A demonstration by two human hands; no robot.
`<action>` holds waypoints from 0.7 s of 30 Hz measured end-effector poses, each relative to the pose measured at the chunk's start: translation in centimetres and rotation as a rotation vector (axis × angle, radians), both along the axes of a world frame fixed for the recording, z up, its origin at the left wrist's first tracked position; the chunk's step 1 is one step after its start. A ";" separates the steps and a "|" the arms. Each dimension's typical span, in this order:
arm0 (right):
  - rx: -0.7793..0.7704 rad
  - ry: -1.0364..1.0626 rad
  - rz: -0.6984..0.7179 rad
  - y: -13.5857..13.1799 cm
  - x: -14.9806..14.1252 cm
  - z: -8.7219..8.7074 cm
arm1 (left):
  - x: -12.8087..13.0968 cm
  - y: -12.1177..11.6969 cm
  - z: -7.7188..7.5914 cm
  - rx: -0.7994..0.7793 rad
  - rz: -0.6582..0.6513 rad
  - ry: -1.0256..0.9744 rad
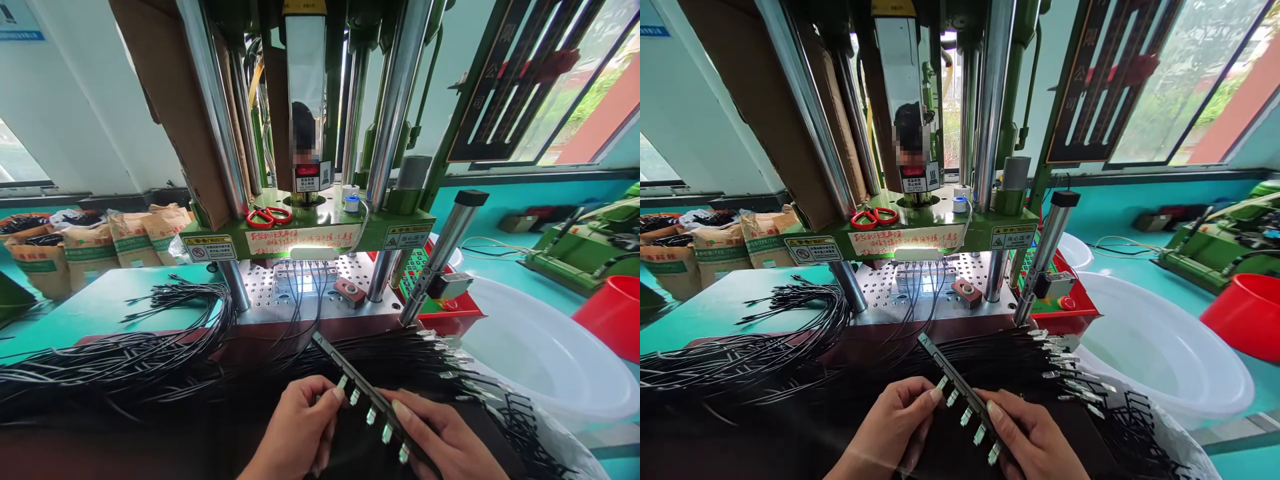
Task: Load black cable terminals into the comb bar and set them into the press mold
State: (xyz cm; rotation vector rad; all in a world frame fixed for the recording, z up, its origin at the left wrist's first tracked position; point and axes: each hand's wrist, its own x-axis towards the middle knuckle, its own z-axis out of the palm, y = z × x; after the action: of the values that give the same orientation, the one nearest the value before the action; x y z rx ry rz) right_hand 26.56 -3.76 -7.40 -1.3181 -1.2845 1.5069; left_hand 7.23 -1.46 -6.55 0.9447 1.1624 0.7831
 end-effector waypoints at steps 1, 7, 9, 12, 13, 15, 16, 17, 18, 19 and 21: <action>0.004 -0.015 0.012 0.0 0.1 0.0 | -0.1 0.0 -0.1 -0.003 -0.003 -0.007; 0.082 -0.092 0.033 0.0 -0.2 0.7 | -0.3 0.2 -1.5 -0.006 -0.003 -0.022; 0.074 -0.081 0.032 0.1 -0.3 0.7 | -0.3 0.2 -1.7 0.002 -0.013 -0.027; 0.008 -0.045 0.000 0.1 0.2 0.5 | -0.5 0.0 -1.3 0.003 -0.028 -0.123; -0.010 -0.037 -0.018 0.1 0.5 0.4 | -0.7 -0.1 -1.0 -0.019 -0.028 -0.182; -0.042 -0.028 -0.056 0.0 1.2 0.1 | -1.2 -0.5 -0.4 -0.058 -0.015 -0.291; -0.061 -0.025 -0.073 0.0 1.6 0.0 | -1.5 -0.8 -0.1 -0.064 -0.021 -0.311; -0.079 -0.023 -0.089 0.0 1.9 -0.1 | -1.8 -0.9 0.1 -0.055 -0.031 -0.305; -0.092 -0.021 -0.104 -0.1 2.1 -0.1 | -2.1 -1.0 0.3 -0.030 -0.034 -0.276; -0.100 -0.021 -0.113 -0.1 2.1 -0.2 | -2.2 -1.1 0.4 -0.001 -0.017 -0.236; -0.105 -0.029 -0.122 -0.2 2.0 0.0 | -2.3 -0.9 0.5 0.027 0.078 -0.169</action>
State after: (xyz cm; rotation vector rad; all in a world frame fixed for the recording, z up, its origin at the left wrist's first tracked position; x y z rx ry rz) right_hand 28.58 -4.00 -7.39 -1.4637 -1.1343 1.4915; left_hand 4.95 -2.33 -6.07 0.8424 1.0483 0.9256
